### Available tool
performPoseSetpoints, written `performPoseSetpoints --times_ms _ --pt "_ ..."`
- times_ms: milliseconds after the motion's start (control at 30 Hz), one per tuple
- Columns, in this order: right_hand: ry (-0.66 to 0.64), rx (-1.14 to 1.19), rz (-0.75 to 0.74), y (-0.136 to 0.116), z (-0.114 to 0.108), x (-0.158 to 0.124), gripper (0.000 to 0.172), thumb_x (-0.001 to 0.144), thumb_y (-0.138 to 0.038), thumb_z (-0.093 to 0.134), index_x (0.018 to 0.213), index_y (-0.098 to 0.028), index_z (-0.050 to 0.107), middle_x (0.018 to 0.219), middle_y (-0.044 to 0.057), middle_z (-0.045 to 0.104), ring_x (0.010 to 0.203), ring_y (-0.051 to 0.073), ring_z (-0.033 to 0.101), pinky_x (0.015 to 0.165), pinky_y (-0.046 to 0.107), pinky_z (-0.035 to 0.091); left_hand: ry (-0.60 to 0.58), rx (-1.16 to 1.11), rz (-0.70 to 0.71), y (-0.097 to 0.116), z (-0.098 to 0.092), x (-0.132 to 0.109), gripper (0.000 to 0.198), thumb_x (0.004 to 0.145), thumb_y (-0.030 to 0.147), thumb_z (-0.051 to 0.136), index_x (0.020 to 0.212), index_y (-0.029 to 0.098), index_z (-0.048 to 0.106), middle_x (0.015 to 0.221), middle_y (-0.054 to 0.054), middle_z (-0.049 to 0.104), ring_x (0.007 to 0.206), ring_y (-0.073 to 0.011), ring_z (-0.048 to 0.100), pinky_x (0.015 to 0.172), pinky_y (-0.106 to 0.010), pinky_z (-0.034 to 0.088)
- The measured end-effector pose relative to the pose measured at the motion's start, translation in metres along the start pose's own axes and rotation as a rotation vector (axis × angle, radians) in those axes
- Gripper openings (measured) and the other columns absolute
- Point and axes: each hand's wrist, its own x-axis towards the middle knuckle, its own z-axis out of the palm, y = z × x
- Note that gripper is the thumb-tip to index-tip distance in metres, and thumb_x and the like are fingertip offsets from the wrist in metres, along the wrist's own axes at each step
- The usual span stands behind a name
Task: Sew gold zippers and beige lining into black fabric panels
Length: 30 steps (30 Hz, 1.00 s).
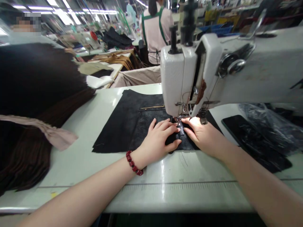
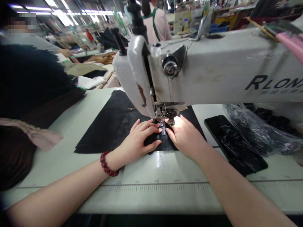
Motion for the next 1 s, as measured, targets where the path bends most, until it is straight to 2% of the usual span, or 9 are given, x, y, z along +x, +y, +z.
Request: performPoseSetpoints --times_ms 267,467,667,1000 --pt "-0.006 0.002 0.007 0.003 0.001 0.002 0.036 0.099 -0.031 0.043 0.129 -0.016 0.056 0.118 0.012 0.065 0.112 0.026 0.059 0.096 0.044 0.047 -0.002 -0.005 -0.001 -0.001 -0.002 0.003 0.028 0.090 0.041 0.062 0.115 0.030 0.058 0.131 -0.001 0.057 0.134 -0.0233 0.042 0.118 -0.061 0.010" --pt "-0.027 0.124 -0.056 0.001 -0.010 -0.007 0.028 0.096 -0.020 0.046 0.120 -0.020 0.062 0.126 0.007 0.063 0.112 0.021 0.059 0.100 0.039 0.046 0.004 -0.006 0.015 -0.001 -0.002 0.003 0.029 0.091 0.041 0.061 0.117 0.029 0.058 0.131 -0.002 0.057 0.135 -0.0239 0.041 0.118 -0.061 0.011" --pt "-0.095 0.146 -0.152 -0.001 -0.018 -0.012 0.030 0.091 -0.010 0.049 0.112 -0.023 0.066 0.120 0.003 0.067 0.109 0.020 0.060 0.096 0.037 0.047 0.015 0.003 0.019 0.000 -0.002 0.002 0.028 0.091 0.041 0.061 0.116 0.029 0.058 0.130 -0.002 0.057 0.132 -0.0234 0.043 0.117 -0.060 0.013" --pt "-0.069 0.166 -0.190 0.001 -0.018 -0.010 0.029 0.091 -0.011 0.048 0.111 -0.023 0.066 0.116 0.002 0.068 0.109 0.019 0.059 0.098 0.036 0.046 0.037 -0.003 0.025 -0.002 0.001 0.003 0.028 0.091 0.041 0.062 0.116 0.030 0.058 0.131 -0.002 0.057 0.130 -0.0235 0.045 0.116 -0.060 0.015"
